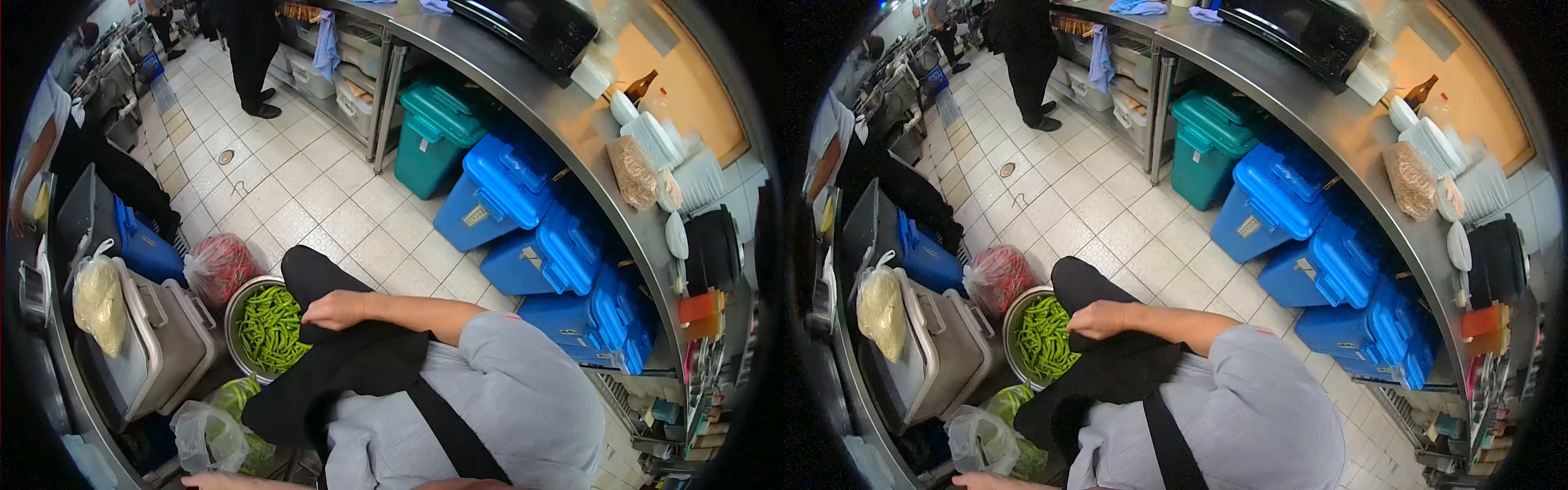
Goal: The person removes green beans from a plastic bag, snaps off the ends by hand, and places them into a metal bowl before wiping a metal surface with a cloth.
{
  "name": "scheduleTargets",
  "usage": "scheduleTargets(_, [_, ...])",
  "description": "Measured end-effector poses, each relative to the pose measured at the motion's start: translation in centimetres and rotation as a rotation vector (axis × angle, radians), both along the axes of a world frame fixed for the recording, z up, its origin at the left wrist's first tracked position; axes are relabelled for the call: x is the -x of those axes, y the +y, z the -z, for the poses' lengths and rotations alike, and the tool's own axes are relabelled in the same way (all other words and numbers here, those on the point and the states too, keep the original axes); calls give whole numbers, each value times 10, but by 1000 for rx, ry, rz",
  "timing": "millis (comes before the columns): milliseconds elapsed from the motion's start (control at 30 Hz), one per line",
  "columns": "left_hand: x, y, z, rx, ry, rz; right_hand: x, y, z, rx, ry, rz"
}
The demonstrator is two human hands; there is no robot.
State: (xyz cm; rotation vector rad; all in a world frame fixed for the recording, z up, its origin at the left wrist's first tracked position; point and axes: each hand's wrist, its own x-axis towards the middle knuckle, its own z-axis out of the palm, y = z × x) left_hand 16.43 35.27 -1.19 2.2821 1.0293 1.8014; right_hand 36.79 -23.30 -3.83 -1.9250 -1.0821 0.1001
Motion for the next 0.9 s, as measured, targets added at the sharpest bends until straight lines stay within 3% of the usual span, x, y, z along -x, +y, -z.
scheduleTargets(133, [-3,-57,-63,-242,10,-135,-25,-58,-35,36,-121,177])
scheduleTargets(167, [-10,-79,-73,-59,10,17,-34,-79,-36,24,-192,257])
scheduleTargets(200, [-16,-100,-90,-27,102,170,-42,-106,-25,-30,-79,351])
scheduleTargets(233, [-17,-125,-97,153,136,249,-47,-131,-2,55,-144,523])
scheduleTargets(267, [-21,-153,-112,225,215,316,-56,-158,33,-270,10,559])
scheduleTargets(300, [-30,-188,-134,329,252,278,-41,-156,-28,-126,244,768])
scheduleTargets(333, [-33,-209,-144,522,188,227,-27,-138,-68,-367,478,892])
scheduleTargets(400, [-14,-198,-120,542,24,246,-21,-143,-49,-267,340,928])
scheduleTargets(500, [21,-199,-92,667,-345,255,-2,-123,5,-334,435,738])
scheduleTargets(633, [70,-216,-52,723,-381,158,27,-46,27,-136,472,453])
scheduleTargets(767, [77,-208,-26,728,-111,37,22,21,5,-20,393,245])
scheduleTargets(833, [63,-184,-21,730,231,42,16,43,12,1,433,145])
scheduleTargets(900, [43,-144,20,607,352,39,7,58,24,22,351,16])
